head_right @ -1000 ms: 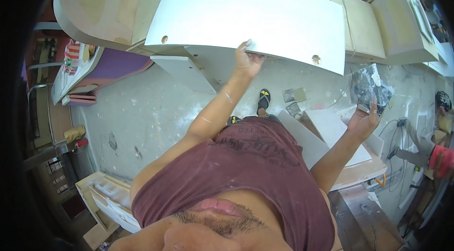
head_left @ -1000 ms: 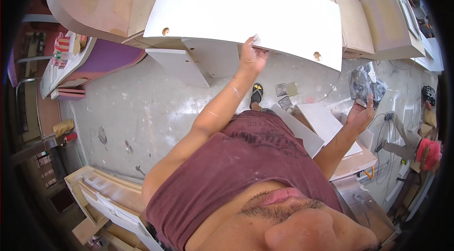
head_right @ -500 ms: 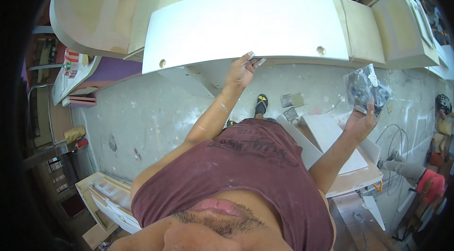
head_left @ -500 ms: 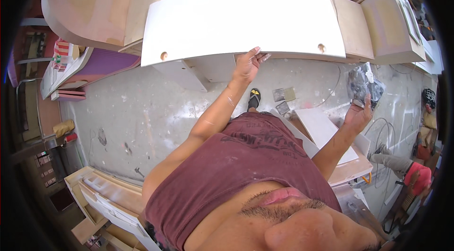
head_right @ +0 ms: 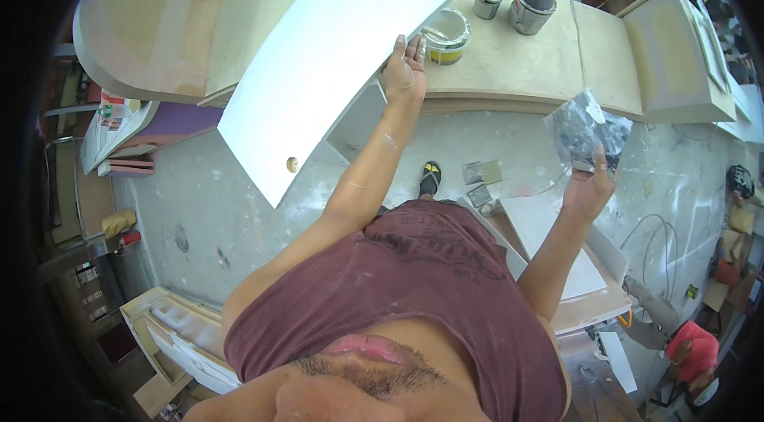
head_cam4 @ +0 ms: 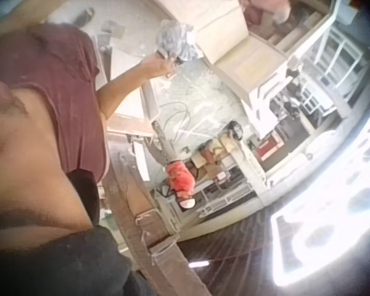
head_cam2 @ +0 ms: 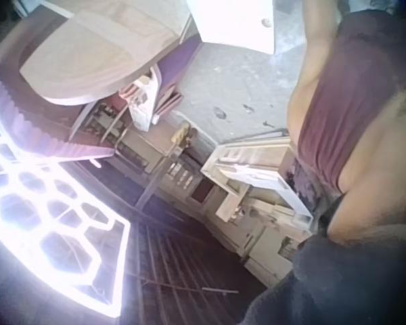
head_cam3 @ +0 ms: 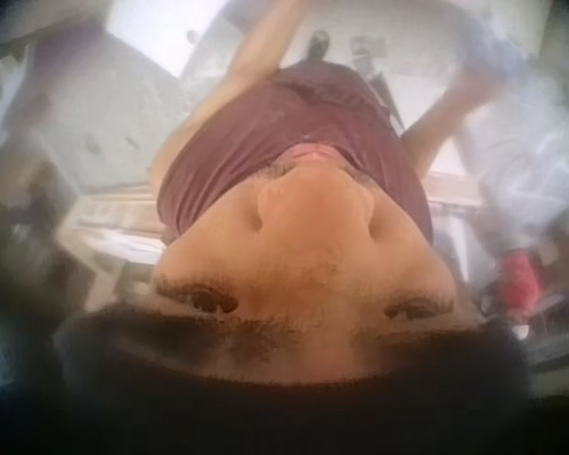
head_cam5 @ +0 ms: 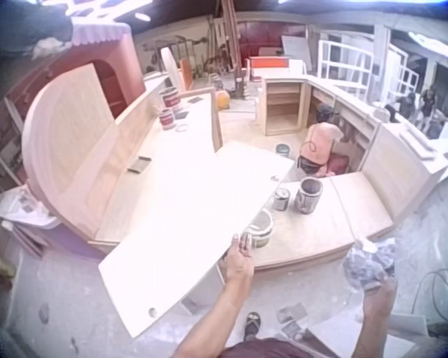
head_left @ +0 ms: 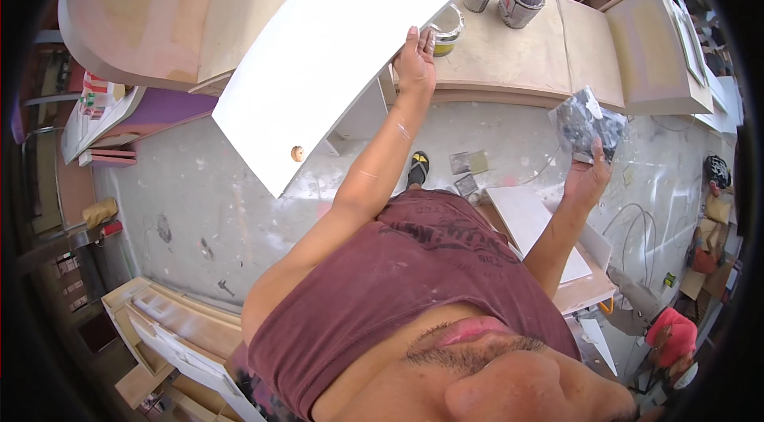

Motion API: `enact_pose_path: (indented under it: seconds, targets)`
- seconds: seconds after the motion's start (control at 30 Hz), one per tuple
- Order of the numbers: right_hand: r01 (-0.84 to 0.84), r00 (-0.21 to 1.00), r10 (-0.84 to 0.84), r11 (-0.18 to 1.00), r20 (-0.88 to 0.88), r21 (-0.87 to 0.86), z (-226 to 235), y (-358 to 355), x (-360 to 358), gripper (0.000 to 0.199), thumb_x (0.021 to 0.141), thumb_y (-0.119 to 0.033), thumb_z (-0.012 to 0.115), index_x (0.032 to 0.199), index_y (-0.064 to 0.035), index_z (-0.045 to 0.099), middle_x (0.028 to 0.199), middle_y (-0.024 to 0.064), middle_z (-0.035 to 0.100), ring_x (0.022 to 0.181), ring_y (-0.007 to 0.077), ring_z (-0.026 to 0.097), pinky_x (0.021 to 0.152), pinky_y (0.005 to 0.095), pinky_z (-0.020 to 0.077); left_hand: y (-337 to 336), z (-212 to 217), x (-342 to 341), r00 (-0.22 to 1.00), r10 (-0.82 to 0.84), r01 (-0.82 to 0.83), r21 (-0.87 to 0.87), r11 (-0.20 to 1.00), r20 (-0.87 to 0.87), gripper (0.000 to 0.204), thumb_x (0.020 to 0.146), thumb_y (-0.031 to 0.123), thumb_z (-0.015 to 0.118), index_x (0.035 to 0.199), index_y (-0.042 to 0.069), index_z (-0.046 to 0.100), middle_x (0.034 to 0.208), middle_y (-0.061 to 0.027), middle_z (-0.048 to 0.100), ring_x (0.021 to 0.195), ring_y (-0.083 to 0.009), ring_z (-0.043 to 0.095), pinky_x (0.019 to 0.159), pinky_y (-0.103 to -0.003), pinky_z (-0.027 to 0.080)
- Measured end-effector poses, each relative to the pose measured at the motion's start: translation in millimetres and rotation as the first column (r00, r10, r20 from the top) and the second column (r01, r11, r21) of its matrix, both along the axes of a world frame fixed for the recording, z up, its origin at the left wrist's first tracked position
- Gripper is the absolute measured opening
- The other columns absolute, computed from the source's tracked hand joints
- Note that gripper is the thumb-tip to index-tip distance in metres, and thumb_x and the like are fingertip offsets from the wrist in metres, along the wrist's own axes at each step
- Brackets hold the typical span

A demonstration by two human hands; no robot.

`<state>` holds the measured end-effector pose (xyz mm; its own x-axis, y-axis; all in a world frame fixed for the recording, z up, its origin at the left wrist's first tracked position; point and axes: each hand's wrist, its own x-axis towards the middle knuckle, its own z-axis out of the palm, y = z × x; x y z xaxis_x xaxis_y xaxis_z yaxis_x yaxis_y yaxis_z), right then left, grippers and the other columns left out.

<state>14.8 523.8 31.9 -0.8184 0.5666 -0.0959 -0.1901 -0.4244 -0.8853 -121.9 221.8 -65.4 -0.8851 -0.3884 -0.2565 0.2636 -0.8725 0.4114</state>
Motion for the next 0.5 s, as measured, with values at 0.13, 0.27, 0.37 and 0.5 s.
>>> enact_pose_path:
  seconds: [0.13,0.27,0.37,0.5]
  targets:
    - [-0.072,0.997,0.073,0.997,0.009,-0.015,2,-7,-3,0.040,0.085,-0.002,0.062,0.124,0.0017,0.054,0.119,0.0122,0.061,0.108,0.0245,0.060,0.093,0.0398,0.0493,8,-14,-27,0.994,0.079,-0.081,0.026,0.996,0.078,0.035,0.092,0.008,0.058,0.123,-0.002,0.045,0.122,-0.0139,0.052,0.113,-0.0282,0.056,0.101,-0.038,0.047]
    - [-0.120,0.993,0.120,0.992,-0.016,-0.026,4,-9,5,0.043,0.085,0.001,0.061,0.127,-0.0041,0.053,0.119,0.0097,0.060,0.108,0.0240,0.060,0.093,0.0407,0.0498,20,-18,-50,0.993,0.092,-0.095,0.048,0.994,0.076,0.042,0.093,0.010,0.059,0.128,-0.002,0.039,0.126,-0.0139,0.047,0.116,-0.0281,0.051,0.105,-0.039,0.042]
    - [-0.123,0.992,0.123,0.992,-0.001,-0.007,1,-6,13,0.043,0.085,0.001,0.062,0.127,-0.0047,0.053,0.119,0.0100,0.060,0.107,0.0236,0.061,0.091,0.0418,0.0508,30,-21,-66,0.999,0.043,-0.046,0.088,0.995,0.030,0.041,0.095,0.014,0.056,0.129,-0.001,0.039,0.125,-0.0120,0.047,0.115,-0.0243,0.051,0.104,-0.037,0.040]
    - [-0.150,0.987,0.151,0.988,0.044,-0.040,1,-8,22,0.041,0.084,0.002,0.063,0.124,-0.0036,0.053,0.113,0.0087,0.062,0.100,0.0208,0.063,0.086,0.0378,0.0528,40,-20,-87,0.999,-0.016,0.010,0.178,0.984,0.034,0.037,0.096,0.017,0.053,0.130,0.006,0.043,0.131,-0.0072,0.049,0.117,-0.0195,0.052,0.106,-0.038,0.037]
